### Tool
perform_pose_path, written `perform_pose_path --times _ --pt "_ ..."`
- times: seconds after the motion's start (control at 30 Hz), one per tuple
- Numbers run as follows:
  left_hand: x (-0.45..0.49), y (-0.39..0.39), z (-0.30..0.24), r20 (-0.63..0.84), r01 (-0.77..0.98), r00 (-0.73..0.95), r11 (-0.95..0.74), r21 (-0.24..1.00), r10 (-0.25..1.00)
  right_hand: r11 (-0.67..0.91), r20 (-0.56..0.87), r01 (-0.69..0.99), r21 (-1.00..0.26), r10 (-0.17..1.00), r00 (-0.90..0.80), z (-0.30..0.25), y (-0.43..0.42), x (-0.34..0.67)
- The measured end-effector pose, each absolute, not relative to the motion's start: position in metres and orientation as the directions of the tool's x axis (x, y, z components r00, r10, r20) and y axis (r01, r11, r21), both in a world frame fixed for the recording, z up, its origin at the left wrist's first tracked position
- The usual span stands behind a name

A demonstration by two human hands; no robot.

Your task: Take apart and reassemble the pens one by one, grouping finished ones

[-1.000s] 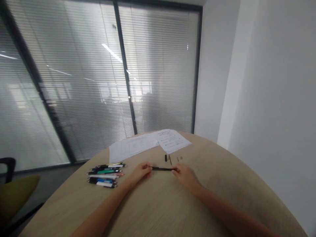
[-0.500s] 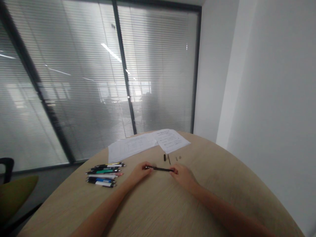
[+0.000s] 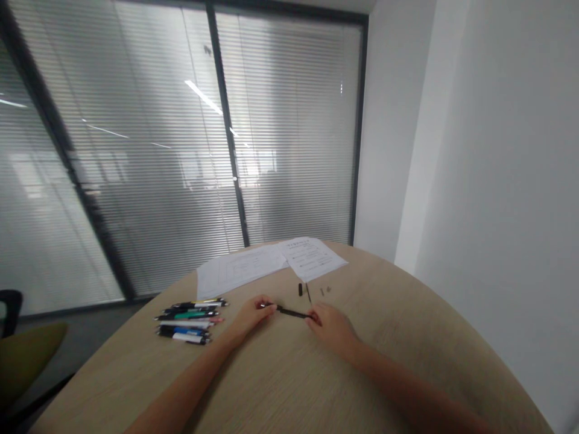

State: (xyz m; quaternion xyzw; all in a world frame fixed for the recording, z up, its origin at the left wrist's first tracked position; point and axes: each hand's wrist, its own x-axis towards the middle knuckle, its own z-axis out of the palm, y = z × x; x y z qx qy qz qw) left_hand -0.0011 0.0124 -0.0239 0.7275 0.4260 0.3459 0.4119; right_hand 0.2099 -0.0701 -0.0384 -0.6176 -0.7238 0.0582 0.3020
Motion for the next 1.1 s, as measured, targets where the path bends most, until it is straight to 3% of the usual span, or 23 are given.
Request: perform_pose_path --times 0.23,0.7,1.1 --pt "0.003 0.013 -0.027 0.197 0.359 0.460 -0.385 0.850 0.866 0.190 0.335 0.778 -0.598 0.942 0.028 -0.045 -0.061 0.217" --pt "0.010 -0.011 -0.019 0.389 0.453 0.552 -0.657 0.603 0.738 0.226 0.370 0.769 -0.598 0.929 0.015 -0.045 -0.062 0.216" --pt "0.004 0.008 -0.020 0.235 0.353 0.411 -0.391 0.850 0.881 0.193 0.338 0.819 -0.540 0.941 0.001 -0.044 -0.062 0.219"
